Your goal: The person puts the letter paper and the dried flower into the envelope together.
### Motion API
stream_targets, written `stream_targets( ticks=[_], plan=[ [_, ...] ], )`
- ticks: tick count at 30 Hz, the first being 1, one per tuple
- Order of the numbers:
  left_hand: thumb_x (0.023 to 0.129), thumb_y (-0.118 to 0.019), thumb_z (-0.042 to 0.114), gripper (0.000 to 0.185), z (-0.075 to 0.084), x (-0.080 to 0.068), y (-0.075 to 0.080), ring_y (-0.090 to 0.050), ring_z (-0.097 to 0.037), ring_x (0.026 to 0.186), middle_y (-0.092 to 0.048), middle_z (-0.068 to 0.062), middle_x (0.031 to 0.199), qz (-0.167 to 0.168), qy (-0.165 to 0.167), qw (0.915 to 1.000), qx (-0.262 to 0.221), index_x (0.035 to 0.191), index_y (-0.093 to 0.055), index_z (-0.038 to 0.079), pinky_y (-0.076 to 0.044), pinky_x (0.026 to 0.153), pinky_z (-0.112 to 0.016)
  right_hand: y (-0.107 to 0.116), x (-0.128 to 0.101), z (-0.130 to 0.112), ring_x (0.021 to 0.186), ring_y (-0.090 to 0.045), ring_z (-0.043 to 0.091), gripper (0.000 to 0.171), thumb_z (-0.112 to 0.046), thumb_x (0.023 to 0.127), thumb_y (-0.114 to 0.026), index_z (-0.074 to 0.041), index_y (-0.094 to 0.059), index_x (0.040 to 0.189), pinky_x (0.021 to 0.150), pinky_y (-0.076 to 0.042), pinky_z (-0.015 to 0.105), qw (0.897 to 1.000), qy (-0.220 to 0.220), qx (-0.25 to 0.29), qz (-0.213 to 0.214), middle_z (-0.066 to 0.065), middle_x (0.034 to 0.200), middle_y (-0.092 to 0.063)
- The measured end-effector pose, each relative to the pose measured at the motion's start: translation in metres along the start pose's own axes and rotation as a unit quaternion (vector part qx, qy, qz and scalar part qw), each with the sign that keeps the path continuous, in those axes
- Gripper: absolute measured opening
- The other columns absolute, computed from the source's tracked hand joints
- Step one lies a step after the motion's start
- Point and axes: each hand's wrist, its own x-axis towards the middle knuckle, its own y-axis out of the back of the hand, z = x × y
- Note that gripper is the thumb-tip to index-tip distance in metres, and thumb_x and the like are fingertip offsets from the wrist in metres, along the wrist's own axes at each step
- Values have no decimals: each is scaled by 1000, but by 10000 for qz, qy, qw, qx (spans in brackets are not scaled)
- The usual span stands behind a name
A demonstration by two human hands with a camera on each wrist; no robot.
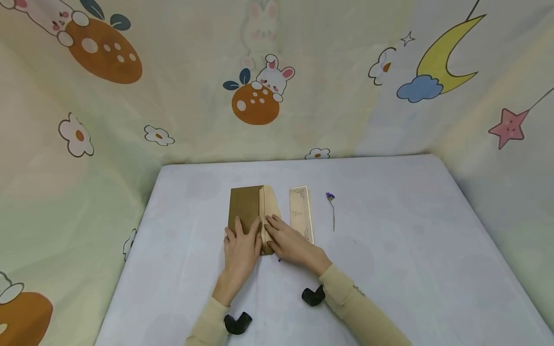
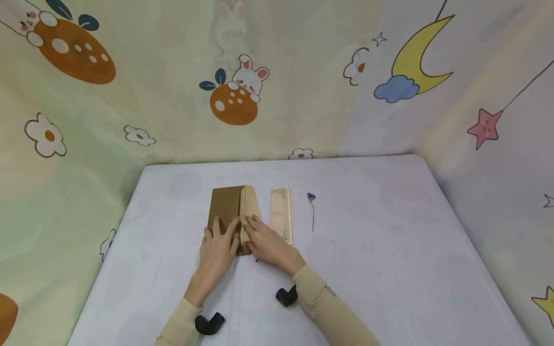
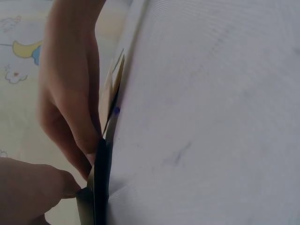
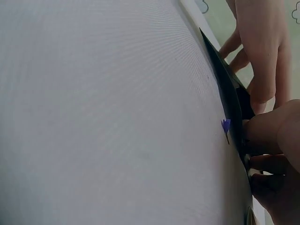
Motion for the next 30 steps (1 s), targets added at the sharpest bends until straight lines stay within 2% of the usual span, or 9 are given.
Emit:
stream_targets(
  ticks=[5,8,13,22,30],
  plan=[
    [101,-67,21,35,1,-1,0,-47,-76,117,-40,-41,148,-177,-297,9987,376,136,-65,16,-49,85,-77,-2,0,1,151,-34,42,50,-17,104,-61,8,-50,146,119,-35,48,10000,-7,73,-17,26,160,-39],
    [100,-68,21,31,1,-2,0,-47,-75,118,-41,-40,148,-198,-301,9984,437,130,-67,14,-49,86,-77,-3,0,0,152,-33,41,50,-18,104,-60,7,-50,147,120,-34,48,9999,-26,85,-50,26,161,-37],
    [103,-64,27,30,1,-2,3,-44,-76,121,-39,-40,150,-310,-296,9985,325,130,-66,15,-46,90,-77,-2,0,0,152,-32,41,50,-17,105,-59,7,-50,147,120,-34,47,9999,-73,4,-86,25,161,-37],
    [102,-60,49,48,-6,-3,11,-37,-77,127,-34,-41,154,-770,-457,9959,145,136,-61,16,-44,95,-77,0,1,-2,152,-32,41,47,-13,105,-56,7,-50,146,120,-34,47,9999,-47,15,-131,26,161,-37],
    [86,-74,60,69,-10,-1,17,-35,-75,131,-33,-39,156,-990,-497,9938,-20,138,-60,16,-43,98,-76,3,0,-1,155,-27,38,43,-6,109,-45,5,-46,150,122,-31,45,9995,-117,-46,-305,23,164,-32]
  ],
)
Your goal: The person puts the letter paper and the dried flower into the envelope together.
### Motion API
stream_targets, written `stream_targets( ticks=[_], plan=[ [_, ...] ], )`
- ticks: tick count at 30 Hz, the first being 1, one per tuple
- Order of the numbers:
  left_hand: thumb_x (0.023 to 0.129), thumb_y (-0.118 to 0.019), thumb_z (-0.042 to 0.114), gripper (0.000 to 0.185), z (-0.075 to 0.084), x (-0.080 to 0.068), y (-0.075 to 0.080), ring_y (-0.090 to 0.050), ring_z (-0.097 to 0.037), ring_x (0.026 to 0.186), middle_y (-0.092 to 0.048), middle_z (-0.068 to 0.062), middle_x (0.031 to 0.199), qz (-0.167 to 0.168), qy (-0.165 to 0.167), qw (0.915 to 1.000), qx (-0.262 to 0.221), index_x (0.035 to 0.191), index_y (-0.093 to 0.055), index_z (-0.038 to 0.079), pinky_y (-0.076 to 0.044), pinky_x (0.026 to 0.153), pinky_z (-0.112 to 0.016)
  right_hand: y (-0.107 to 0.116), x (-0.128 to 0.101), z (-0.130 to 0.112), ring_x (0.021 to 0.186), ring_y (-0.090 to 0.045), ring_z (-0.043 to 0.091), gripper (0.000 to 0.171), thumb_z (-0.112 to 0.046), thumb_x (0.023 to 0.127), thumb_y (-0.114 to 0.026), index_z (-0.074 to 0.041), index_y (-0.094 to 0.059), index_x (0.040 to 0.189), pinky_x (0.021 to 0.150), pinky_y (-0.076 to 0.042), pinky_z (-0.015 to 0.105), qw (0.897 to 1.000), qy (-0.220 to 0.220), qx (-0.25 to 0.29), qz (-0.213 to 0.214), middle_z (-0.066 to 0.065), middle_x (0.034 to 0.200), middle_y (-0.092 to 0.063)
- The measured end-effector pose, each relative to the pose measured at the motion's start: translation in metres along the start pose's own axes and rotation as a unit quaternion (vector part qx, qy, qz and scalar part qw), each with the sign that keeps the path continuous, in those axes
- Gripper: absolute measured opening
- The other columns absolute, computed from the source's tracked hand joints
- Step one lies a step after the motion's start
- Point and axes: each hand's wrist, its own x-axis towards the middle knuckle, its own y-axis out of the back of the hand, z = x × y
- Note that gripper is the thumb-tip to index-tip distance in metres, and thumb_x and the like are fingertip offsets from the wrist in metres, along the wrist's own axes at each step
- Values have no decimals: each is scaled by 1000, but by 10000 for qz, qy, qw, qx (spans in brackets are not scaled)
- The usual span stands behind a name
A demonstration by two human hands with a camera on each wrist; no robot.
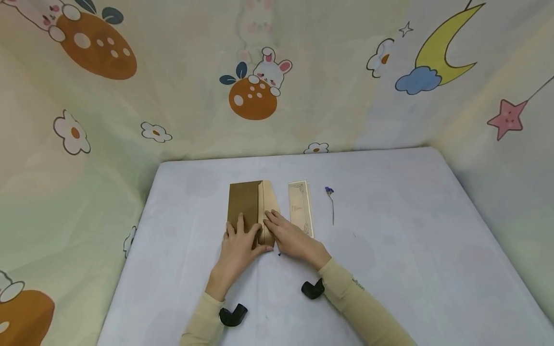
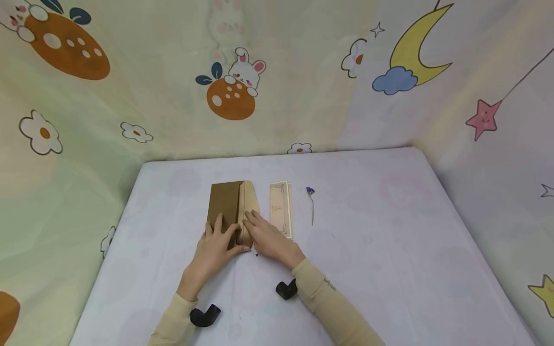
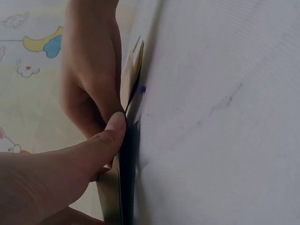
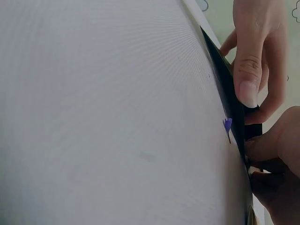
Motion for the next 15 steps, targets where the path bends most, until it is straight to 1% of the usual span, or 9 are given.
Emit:
stream_targets(
  ticks=[3,5,8,11,13,15],
  plan=[
    [85,-76,60,71,2,2,-1,-33,-75,132,-32,-39,156,-41,26,10000,-30,139,-60,17,-41,99,-77,1,-3,3,154,-29,39,43,-6,108,-46,5,-46,150,121,-32,46,10000,28,28,80,23,163,-34],
    [84,-76,60,71,4,3,-3,-33,-75,132,-31,-39,157,-82,51,9999,-60,139,-60,17,-40,100,-77,1,-5,6,152,-34,39,41,-7,108,-47,3,-50,149,119,-35,46,9996,95,45,272,24,161,-38],
    [84,-77,60,71,7,3,-6,-31,-76,133,-29,-39,158,-165,94,9998,-106,139,-60,17,-39,101,-78,4,-11,11,145,-46,37,37,-4,106,-50,0,-57,143,116,-41,46,9956,311,119,877,23,155,-48],
    [84,-78,59,70,6,3,-6,-31,-76,132,-30,-39,157,-208,120,9997,-103,137,-60,17,-39,100,-78,10,-18,19,134,-56,35,34,2,102,-57,-2,-63,135,111,-47,45,9850,500,23,1654,21,145,-58],
    [84,-78,59,69,5,3,-5,-31,-77,132,-31,-39,157,-198,126,9997,-74,135,-61,16,-40,99,-78,17,-23,25,130,-59,35,33,3,99,-60,0,-64,131,108,-49,45,9781,405,-34,2040,21,140,-61],
    [84,-79,58,69,3,4,-2,-30,-77,132,-30,-39,156,-205,146,9996,-94,135,-60,17,-40,99,-78,22,-28,32,128,-59,36,33,4,97,-63,2,-64,130,107,-50,46,9736,95,16,2281,23,137,-62]
  ],
)
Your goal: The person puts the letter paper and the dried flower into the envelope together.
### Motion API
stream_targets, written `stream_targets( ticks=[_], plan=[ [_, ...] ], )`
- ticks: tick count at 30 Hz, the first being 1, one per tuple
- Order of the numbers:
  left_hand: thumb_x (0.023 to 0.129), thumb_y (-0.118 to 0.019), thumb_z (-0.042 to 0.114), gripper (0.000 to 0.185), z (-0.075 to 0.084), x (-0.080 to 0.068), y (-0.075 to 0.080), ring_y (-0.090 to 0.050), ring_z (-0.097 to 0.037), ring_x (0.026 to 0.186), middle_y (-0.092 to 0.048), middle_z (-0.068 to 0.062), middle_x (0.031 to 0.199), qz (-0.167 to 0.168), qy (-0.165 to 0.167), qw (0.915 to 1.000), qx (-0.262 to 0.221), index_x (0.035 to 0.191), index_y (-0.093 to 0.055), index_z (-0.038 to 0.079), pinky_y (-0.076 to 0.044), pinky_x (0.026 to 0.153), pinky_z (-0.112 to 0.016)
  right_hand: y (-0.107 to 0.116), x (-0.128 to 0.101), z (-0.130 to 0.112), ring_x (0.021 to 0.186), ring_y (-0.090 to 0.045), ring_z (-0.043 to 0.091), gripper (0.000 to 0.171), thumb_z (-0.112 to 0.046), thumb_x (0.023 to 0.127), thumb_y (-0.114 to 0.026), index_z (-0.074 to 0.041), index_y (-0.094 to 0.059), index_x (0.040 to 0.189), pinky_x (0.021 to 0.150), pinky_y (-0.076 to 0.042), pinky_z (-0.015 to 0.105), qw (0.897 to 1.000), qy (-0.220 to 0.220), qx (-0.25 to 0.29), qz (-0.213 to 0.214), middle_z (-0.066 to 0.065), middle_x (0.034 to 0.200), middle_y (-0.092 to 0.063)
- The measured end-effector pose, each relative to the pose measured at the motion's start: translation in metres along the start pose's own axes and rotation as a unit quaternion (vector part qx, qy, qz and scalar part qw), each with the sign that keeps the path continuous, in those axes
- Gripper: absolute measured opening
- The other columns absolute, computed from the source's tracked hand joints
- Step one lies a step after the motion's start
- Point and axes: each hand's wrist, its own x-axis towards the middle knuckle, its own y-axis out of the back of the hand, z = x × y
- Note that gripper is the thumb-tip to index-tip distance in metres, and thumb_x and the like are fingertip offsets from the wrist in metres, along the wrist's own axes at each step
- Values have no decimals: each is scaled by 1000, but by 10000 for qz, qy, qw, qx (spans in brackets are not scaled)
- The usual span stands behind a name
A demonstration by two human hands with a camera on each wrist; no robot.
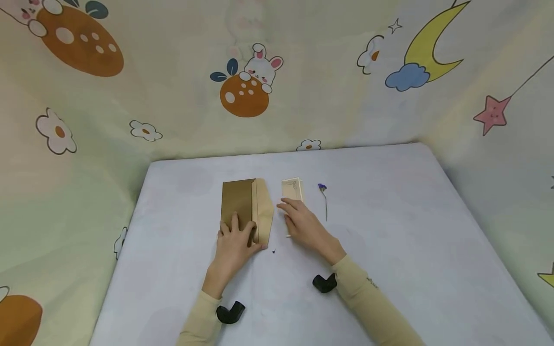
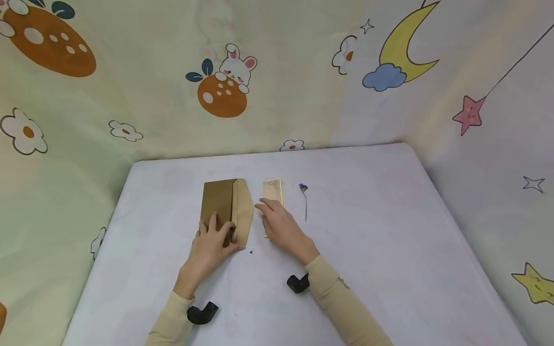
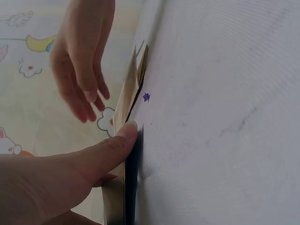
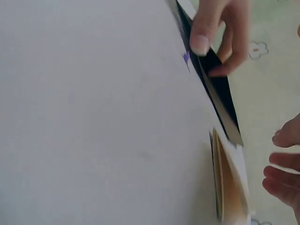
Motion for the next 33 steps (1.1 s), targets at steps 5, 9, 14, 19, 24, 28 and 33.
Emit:
stream_targets(
  ticks=[5,9,14,19,24,28,33],
  plan=[
    [84,-78,60,69,-2,2,0,-28,-76,134,-28,-38,158,-29,80,10000,-44,135,-59,19,-37,103,-78,12,-6,11,122,-61,38,38,-4,97,-66,5,-59,133,102,-52,48,9874,-1555,256,112,24,132,-61],
    [83,-78,62,70,-4,2,-1,-28,-76,134,-28,-38,158,33,61,10000,-58,135,-60,19,-38,102,-77,15,-7,13,112,-64,39,51,-15,96,-71,7,-52,138,94,-55,50,9627,-2673,410,13,28,130,-57],
    [82,-79,61,69,-4,0,-1,-29,-76,133,-29,-38,158,150,38,9997,-166,133,-60,19,-40,100,-78,12,-3,10,109,-63,39,72,-29,93,-76,7,-44,146,90,-56,52,9409,-3360,206,-374,30,130,-56],
    [81,-81,59,68,-3,-1,-1,-31,-76,132,-30,-38,157,265,-13,9995,-190,131,-61,18,-41,99,-78,6,4,1,104,-61,42,86,-40,88,-80,5,-39,149,78,-56,56,9311,-3587,-340,-563,31,123,-58],
    [80,-81,59,67,-2,-2,-1,-32,-76,132,-31,-38,157,281,-32,9994,-208,130,-61,19,-41,98,-77,-2,9,-8,100,-59,46,96,-45,84,-83,8,-36,148,76,-53,55,9295,-3541,-838,-601,34,116,-55],
    [80,-81,59,67,-2,-3,-1,-32,-76,132,-31,-38,157,244,-15,9995,-195,129,-62,19,-41,100,-76,-6,12,-13,96,-59,47,93,-42,82,-87,9,-39,143,71,-53,53,9297,-3495,-1032,-538,33,109,-55],
    [80,-82,58,67,-2,-3,-1,-33,-76,132,-32,-38,157,296,-23,9995,-134,129,-62,18,-42,99,-76,-9,16,-15,88,-58,43,81,-39,80,-89,8,-46,131,62,-51,47,9313,-3442,-1115,-414,29,100,-55]
  ],
)
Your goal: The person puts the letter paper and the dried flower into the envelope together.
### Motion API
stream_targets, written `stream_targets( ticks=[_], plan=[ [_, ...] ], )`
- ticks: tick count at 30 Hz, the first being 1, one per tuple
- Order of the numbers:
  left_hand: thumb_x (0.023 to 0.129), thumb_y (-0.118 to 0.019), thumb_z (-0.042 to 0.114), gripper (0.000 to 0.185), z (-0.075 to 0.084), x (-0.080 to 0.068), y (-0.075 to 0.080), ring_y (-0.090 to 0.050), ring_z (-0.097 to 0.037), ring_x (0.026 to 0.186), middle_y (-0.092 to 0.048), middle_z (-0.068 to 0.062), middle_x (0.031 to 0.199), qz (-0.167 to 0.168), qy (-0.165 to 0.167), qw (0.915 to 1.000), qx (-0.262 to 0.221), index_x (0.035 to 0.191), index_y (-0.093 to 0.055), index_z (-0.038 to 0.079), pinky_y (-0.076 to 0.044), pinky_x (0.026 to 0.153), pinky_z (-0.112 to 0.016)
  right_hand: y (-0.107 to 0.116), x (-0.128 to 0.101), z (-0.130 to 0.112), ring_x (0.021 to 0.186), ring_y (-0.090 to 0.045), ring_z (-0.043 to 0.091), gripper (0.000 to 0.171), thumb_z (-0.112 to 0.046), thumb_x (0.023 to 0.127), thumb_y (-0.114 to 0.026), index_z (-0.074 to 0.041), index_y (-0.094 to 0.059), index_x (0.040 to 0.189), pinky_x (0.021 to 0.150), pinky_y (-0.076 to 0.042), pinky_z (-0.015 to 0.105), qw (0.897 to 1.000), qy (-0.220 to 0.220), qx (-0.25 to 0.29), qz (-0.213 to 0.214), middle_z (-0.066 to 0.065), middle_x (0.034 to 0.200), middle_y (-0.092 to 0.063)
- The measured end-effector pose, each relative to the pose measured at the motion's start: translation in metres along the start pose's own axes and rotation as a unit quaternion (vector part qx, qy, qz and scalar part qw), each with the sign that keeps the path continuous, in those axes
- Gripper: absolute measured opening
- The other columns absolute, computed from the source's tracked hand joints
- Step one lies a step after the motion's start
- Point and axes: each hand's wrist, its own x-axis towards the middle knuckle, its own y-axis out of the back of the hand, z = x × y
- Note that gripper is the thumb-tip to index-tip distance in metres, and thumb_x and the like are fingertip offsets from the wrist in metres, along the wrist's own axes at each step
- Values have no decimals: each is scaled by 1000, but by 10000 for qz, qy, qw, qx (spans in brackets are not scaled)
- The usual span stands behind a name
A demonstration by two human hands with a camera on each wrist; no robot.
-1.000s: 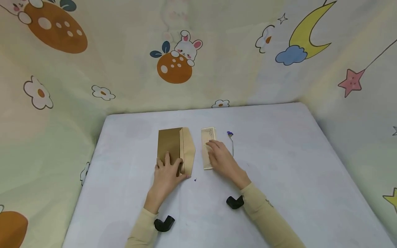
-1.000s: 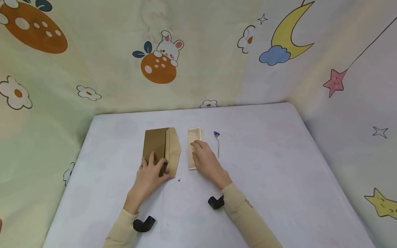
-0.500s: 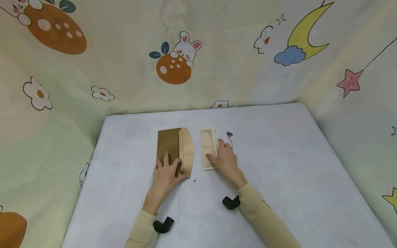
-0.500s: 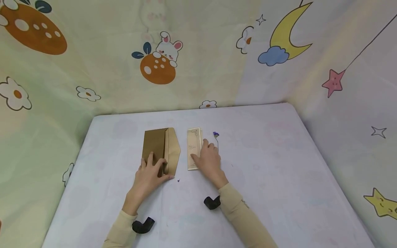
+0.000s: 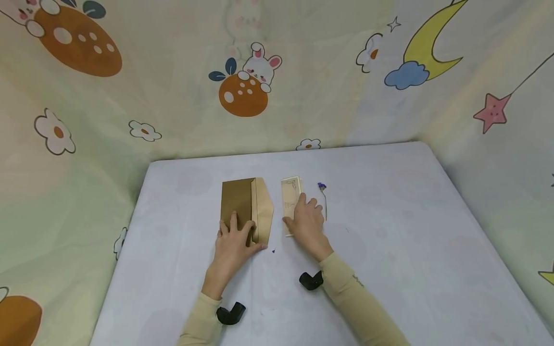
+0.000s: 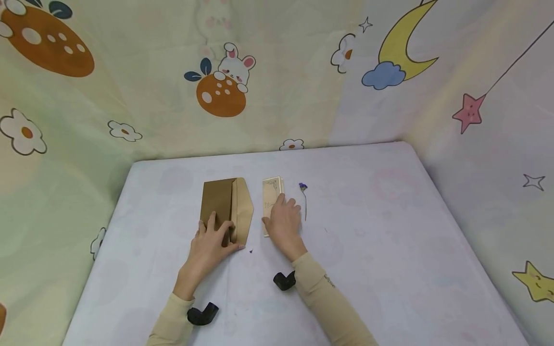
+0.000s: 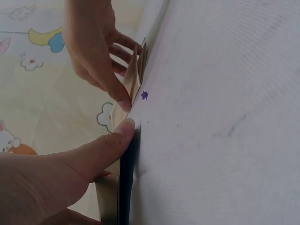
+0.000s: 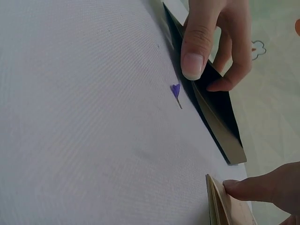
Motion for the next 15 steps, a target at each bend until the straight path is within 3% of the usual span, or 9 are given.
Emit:
stream_targets(
  ticks=[4,15],
  plan=[
    [80,-82,59,68,-1,0,0,-32,-75,133,-31,-37,157,15,3,10000,7,130,-62,18,-41,100,-76,0,1,0,86,-58,42,78,-37,81,-89,7,-47,129,61,-49,45,10000,-30,40,-24,27,99,-54],
    [79,-83,57,66,0,0,-1,-34,-75,132,-33,-37,156,71,-8,10000,55,129,-62,19,-43,98,-76,5,0,4,89,-58,41,87,-34,80,-89,6,-41,141,68,-52,52,9977,-214,572,-283,27,112,-53]
  ],
)
